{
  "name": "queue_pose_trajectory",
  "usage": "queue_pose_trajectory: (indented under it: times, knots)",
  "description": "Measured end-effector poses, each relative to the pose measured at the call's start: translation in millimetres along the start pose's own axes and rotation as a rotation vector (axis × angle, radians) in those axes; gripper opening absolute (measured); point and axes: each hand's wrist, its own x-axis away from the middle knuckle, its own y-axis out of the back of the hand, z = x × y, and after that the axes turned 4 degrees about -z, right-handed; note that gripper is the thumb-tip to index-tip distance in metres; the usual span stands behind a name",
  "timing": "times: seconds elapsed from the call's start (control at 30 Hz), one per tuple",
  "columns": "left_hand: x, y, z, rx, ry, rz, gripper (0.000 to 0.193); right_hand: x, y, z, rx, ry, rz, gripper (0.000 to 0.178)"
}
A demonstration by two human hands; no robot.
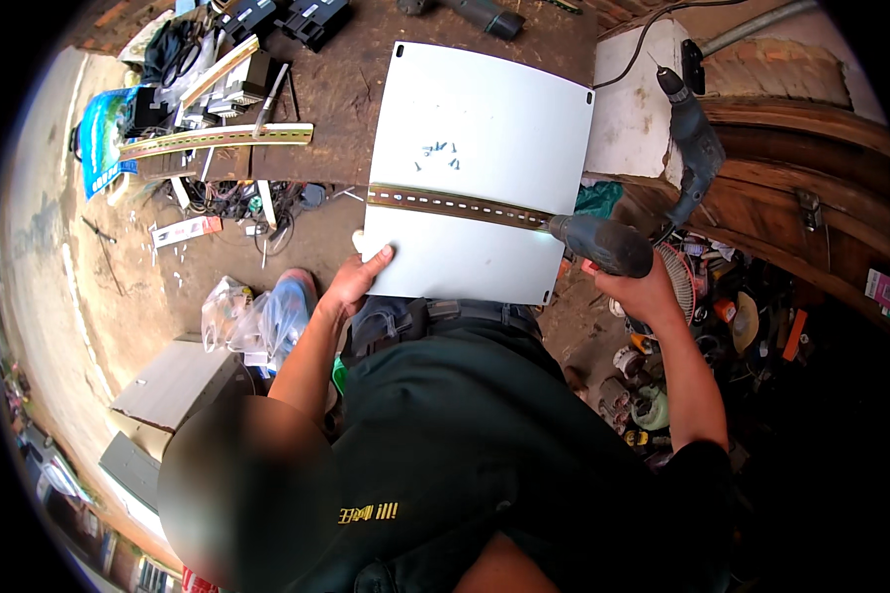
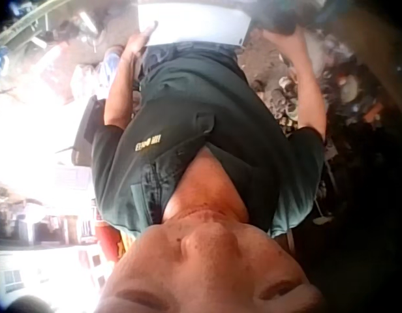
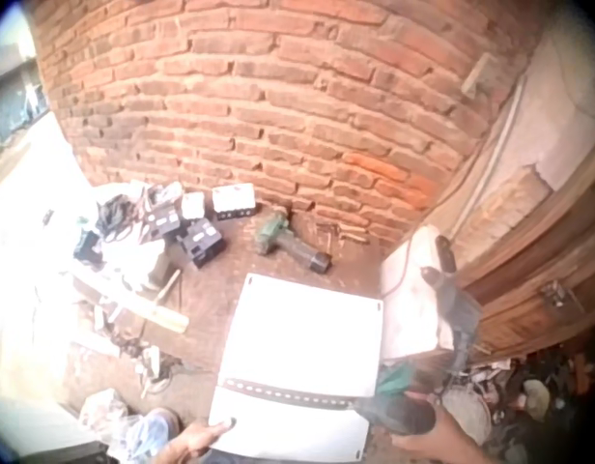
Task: The person uses an angle grinder to smooth the edges of a metal strip, then positions the strip on a white panel and secures it with screws using a cordless drill. The person handles the metal strip, white panel, screws, angle grinder, and drill throughout the process.
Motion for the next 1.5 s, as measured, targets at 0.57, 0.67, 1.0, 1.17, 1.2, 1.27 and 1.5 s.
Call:
queue_pose_trajectory:
  times: [0.57, 0.67, 1.0, 1.17, 1.2, 1.27, 1.5]
  knots:
    - [5, -6, -7, 0.035, 0.025, -0.01, 0.083, 4, -5, -16, -0.046, -0.042, -0.049, 0.031]
    - [5, -6, -6, 0.046, 0.024, -0.016, 0.082, 6, -9, -22, 0.033, 0.004, -0.08, 0.03]
    - [6, -7, -8, 0.069, 0.047, -0.008, 0.083, 4, -8, -25, 0.105, 0.01, -0.086, 0.037]
    - [3, -4, -6, 0.076, 0.072, 0.017, 0.083, 3, -7, -24, 0.12, 0.021, -0.079, 0.041]
    - [2, -4, -6, 0.085, 0.082, 0.033, 0.083, 3, -7, -23, 0.137, 0.031, -0.063, 0.042]
    - [1, -3, -6, 0.074, 0.083, 0.03, 0.082, 4, -8, -22, 0.165, 0.063, -0.051, 0.043]
    - [0, -2, -2, 0.128, 0.083, 0.02, 0.084, 2, -9, -18, 0.149, -0.001, -0.062, 0.042]
